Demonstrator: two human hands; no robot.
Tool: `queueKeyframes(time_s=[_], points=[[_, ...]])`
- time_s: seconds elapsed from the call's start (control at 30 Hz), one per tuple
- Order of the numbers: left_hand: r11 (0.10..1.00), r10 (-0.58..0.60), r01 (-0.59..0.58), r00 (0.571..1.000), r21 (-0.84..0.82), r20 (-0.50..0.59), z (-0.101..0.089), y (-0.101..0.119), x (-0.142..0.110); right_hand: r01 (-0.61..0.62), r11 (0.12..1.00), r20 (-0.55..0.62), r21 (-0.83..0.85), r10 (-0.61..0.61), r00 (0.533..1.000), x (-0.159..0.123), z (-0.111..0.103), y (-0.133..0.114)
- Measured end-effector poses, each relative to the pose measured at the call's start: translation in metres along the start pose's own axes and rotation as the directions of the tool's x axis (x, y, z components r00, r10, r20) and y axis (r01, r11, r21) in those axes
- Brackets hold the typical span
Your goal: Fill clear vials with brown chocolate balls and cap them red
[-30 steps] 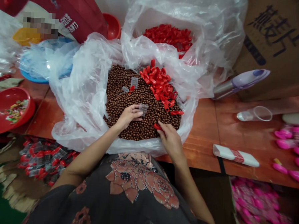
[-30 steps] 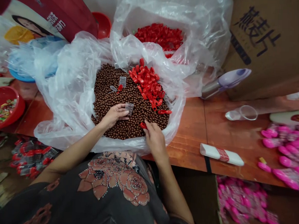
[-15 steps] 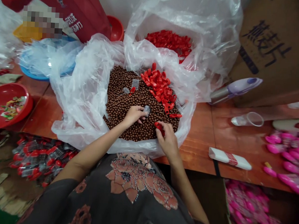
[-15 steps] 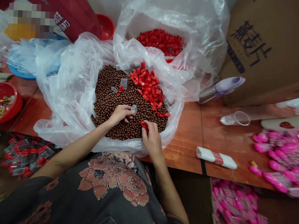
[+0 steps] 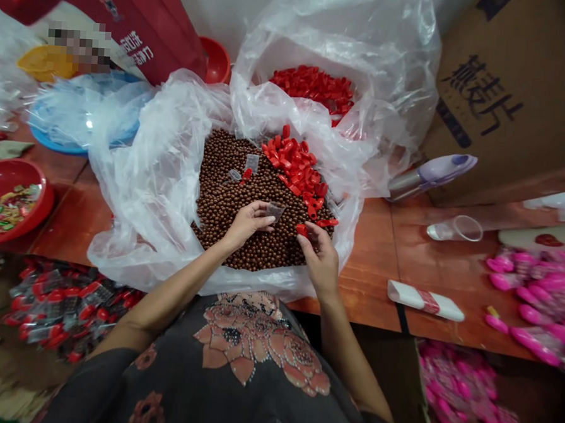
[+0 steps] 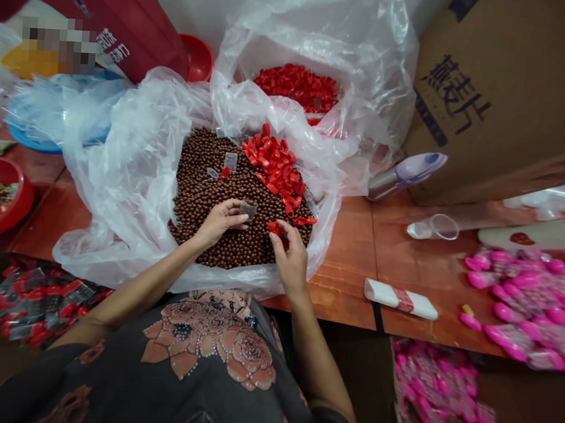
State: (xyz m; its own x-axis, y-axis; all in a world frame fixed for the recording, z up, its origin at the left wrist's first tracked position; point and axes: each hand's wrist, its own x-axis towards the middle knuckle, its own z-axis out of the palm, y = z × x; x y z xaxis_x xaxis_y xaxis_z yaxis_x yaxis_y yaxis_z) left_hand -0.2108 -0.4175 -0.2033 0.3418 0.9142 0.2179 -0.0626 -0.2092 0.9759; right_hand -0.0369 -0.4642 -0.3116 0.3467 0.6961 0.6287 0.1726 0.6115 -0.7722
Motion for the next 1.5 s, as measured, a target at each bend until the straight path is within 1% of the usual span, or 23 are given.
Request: queueKeyframes(time_s=[0.07, 0.13, 0.23, 0.3, 0.4, 0.5, 0.6, 0.67, 0.77, 0.83, 0.93, 1.0, 1.13, 1.17, 1.27, 1.33, 1.43, 1.5], points=[[1.000, -0.003, 0.003, 1.000, 0.020, -0.016, -0.003, 0.006, -0.010, 0.000, 1.000, -0.019, 0.019, 0.000, 1.000, 0.005, 0.002, -0.003], [0.998, -0.029, 0.030, 0.999, 0.049, -0.031, -0.006, 0.012, -0.020, 0.029, 1.000, -0.023, 0.010, -0.029, 0.999, 0.010, 0.005, -0.010], [0.993, -0.064, 0.067, 0.997, 0.094, -0.039, -0.009, 0.017, -0.033, 0.096, 0.995, -0.005, -0.027, -0.096, 0.995, 0.016, 0.011, -0.023], [0.992, -0.065, 0.067, 0.998, 0.110, -0.023, -0.011, 0.019, -0.039, 0.128, 0.991, 0.016, -0.044, -0.127, 0.992, 0.018, 0.015, -0.030], [0.993, -0.050, 0.050, 0.999, 0.111, -0.006, -0.013, 0.019, -0.044, 0.160, 0.986, 0.041, -0.053, -0.158, 0.987, 0.019, 0.019, -0.038], [0.993, -0.051, 0.053, 0.999, 0.107, -0.015, -0.014, 0.018, -0.047, 0.182, 0.982, 0.048, -0.044, -0.180, 0.982, 0.021, 0.021, -0.043], [0.992, -0.062, 0.065, 0.998, 0.108, -0.027, -0.016, 0.017, -0.049, 0.175, 0.984, 0.054, 0.015, -0.175, 0.983, 0.024, 0.024, -0.046], [0.991, -0.075, 0.078, 0.997, 0.110, -0.030, -0.016, 0.016, -0.050, 0.152, 0.982, 0.108, 0.113, -0.165, 0.980, 0.028, 0.028, -0.046], [0.990, -0.098, 0.098, 0.995, 0.103, -0.008, -0.018, 0.014, -0.050, 0.112, 0.968, 0.258, 0.226, -0.170, 0.951, 0.034, 0.032, -0.043], [0.990, -0.109, 0.108, 0.994, 0.091, 0.006, -0.020, 0.013, -0.050, 0.120, 0.968, 0.334, 0.222, -0.191, 0.923, 0.036, 0.032, -0.041], [0.989, -0.122, 0.121, 0.993, 0.087, 0.004, -0.023, 0.010, -0.050, 0.159, 0.974, 0.377, 0.164, -0.211, 0.902, 0.036, 0.028, -0.036], [0.988, -0.126, 0.126, 0.992, 0.086, -0.005, -0.025, 0.009, -0.051, 0.156, 0.980, 0.376, 0.125, -0.193, 0.906, 0.035, 0.024, -0.033], [0.993, -0.110, 0.110, 0.994, 0.044, -0.009, -0.027, 0.006, -0.053, 0.147, 0.988, 0.290, 0.050, -0.155, 0.944, 0.031, 0.020, -0.032], [0.994, -0.105, 0.105, 0.994, 0.036, -0.007, -0.028, 0.006, -0.054, 0.151, 0.987, 0.289, 0.060, -0.162, 0.944, 0.030, 0.020, -0.033], [0.993, -0.107, 0.107, 0.994, 0.040, 0.001, -0.029, 0.005, -0.055, 0.160, 0.979, 0.361, 0.124, -0.195, 0.912, 0.028, 0.023, -0.038], [0.992, -0.113, 0.112, 0.994, 0.057, 0.010, -0.030, 0.006, -0.057, 0.150, 0.977, 0.385, 0.151, -0.198, 0.902, 0.028, 0.025, -0.039], [0.992, -0.099, 0.097, 0.995, 0.079, 0.021, -0.031, 0.007, -0.061, 0.100, 0.972, 0.343, 0.213, -0.170, 0.924, 0.029, 0.026, -0.037], [0.994, -0.076, 0.075, 0.997, 0.075, 0.018, -0.030, 0.008, -0.062, 0.075, 0.974, 0.297, 0.212, -0.137, 0.945, 0.030, 0.027, -0.035]])
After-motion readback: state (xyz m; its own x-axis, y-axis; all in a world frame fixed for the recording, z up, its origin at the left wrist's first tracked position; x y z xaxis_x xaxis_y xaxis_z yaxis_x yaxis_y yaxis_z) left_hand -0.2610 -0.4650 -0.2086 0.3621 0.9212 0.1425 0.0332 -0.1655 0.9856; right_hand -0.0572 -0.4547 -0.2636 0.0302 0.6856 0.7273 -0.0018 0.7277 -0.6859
